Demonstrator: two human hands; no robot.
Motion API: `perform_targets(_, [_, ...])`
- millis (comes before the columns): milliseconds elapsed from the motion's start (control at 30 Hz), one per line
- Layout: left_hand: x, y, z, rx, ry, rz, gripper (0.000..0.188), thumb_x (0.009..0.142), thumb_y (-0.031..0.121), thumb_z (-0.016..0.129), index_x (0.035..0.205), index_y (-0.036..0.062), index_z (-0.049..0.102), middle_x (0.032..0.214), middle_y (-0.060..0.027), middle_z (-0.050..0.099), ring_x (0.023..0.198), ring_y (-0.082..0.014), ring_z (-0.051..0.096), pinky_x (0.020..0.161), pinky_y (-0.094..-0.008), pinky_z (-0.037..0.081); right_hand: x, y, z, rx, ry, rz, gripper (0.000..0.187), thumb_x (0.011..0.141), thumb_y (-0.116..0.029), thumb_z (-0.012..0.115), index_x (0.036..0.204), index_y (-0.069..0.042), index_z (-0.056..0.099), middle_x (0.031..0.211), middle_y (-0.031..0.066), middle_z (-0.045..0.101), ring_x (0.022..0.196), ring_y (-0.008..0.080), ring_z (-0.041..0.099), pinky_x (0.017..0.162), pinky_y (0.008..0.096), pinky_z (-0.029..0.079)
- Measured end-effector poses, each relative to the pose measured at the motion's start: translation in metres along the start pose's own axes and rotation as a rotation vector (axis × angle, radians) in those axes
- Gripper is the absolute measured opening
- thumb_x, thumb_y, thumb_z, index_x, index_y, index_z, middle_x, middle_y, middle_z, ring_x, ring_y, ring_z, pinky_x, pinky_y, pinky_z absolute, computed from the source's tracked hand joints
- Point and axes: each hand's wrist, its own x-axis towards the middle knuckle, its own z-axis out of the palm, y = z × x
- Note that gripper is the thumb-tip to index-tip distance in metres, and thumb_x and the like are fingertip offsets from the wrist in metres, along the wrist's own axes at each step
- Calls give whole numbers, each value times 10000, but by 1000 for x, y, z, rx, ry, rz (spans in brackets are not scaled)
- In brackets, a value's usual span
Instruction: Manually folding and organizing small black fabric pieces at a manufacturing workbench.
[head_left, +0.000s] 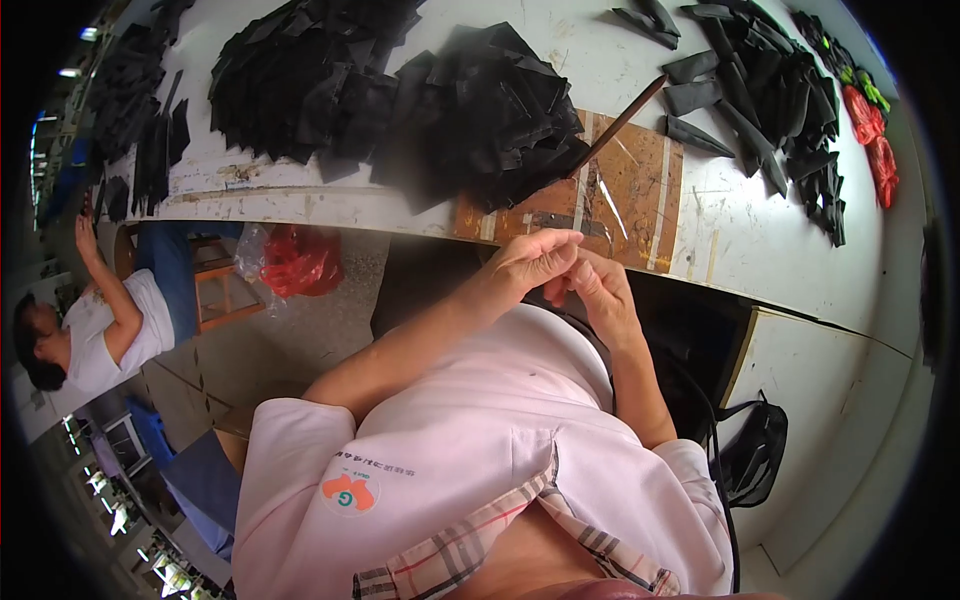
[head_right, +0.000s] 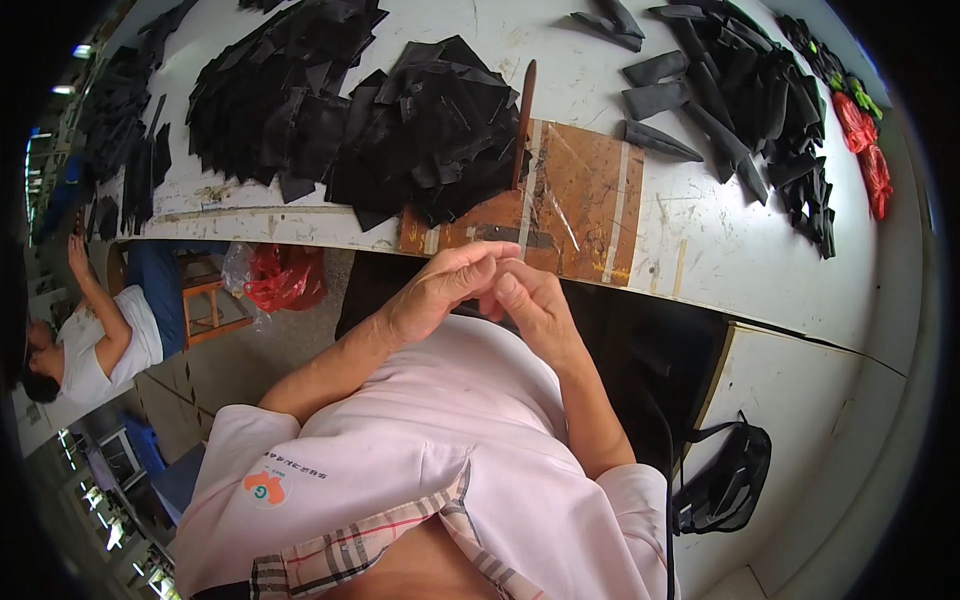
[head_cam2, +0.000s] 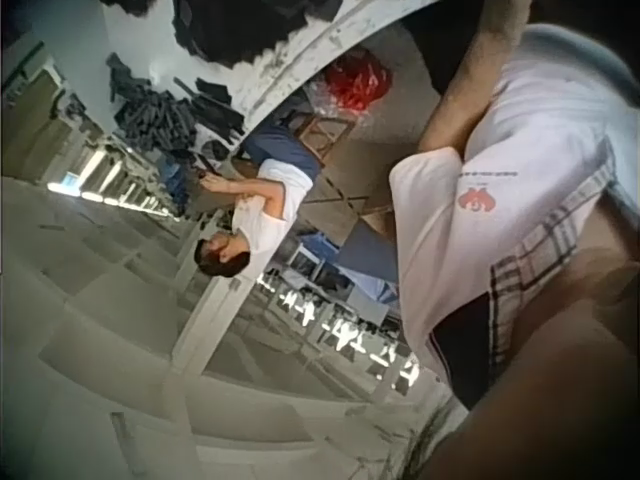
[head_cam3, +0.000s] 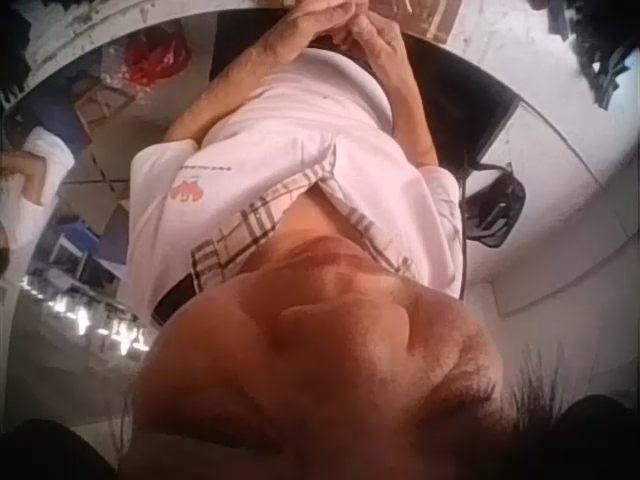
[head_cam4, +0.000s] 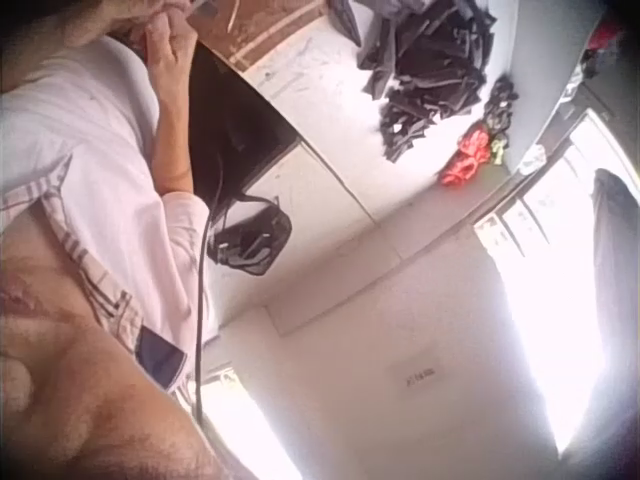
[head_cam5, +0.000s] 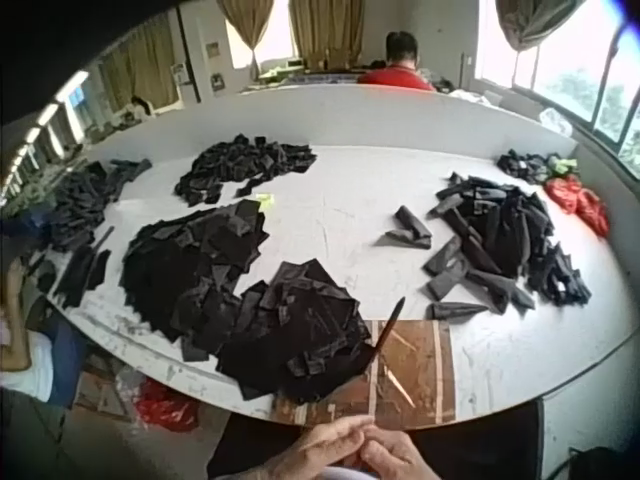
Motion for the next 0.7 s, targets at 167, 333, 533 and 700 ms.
perform_targets(167, [-5, -4, -9, 231, -39, -94, 516, 743, 151, 601, 1167, -79, 418, 995, -142, 566, 856, -156, 548, 792, -248, 421, -14, -4, 9, -315, -200, -134, 727, 760, -576, 502, 1033, 98, 514, 831, 139, 584, 748, 257, 541, 705, 324, 427])
perform_targets(333, [0, -16, 8, 600, -335, -173, 268, 610, 100, 631, 848, -14, 581, 780, -74, 611, 734, -116, 552, 656, -259, 440, -25, -14, 1, -402, -396, -21, 680, 730, -611, 507, 638, 62, 471, 587, 115, 425, 539, 197, 420, 517, 319, 329])
perform_targets(533, [0, -51, 24, 799, 45, 164, 215, 611, 156, 604, 682, -32, 531, 656, -153, 574, 630, -120, 555, 539, -299, 430, -38, -16, 15, -432, -205, 49, 571, 814, -463, 517, 538, 22, 394, 500, 31, 283, 487, 113, 257, 432, 301, 236])
perform_targets(700, [-4, -54, 27, 816, 116, 242, 212, 607, 176, 606, 664, -18, 543, 687, -194, 584, 690, -341, 593, 579, -358, 457, -40, -9, 18, -514, -141, 13, 523, 856, -366, 501, 525, 23, 386, 482, 7, 261, 487, 96, 224, 415, 288, 223])
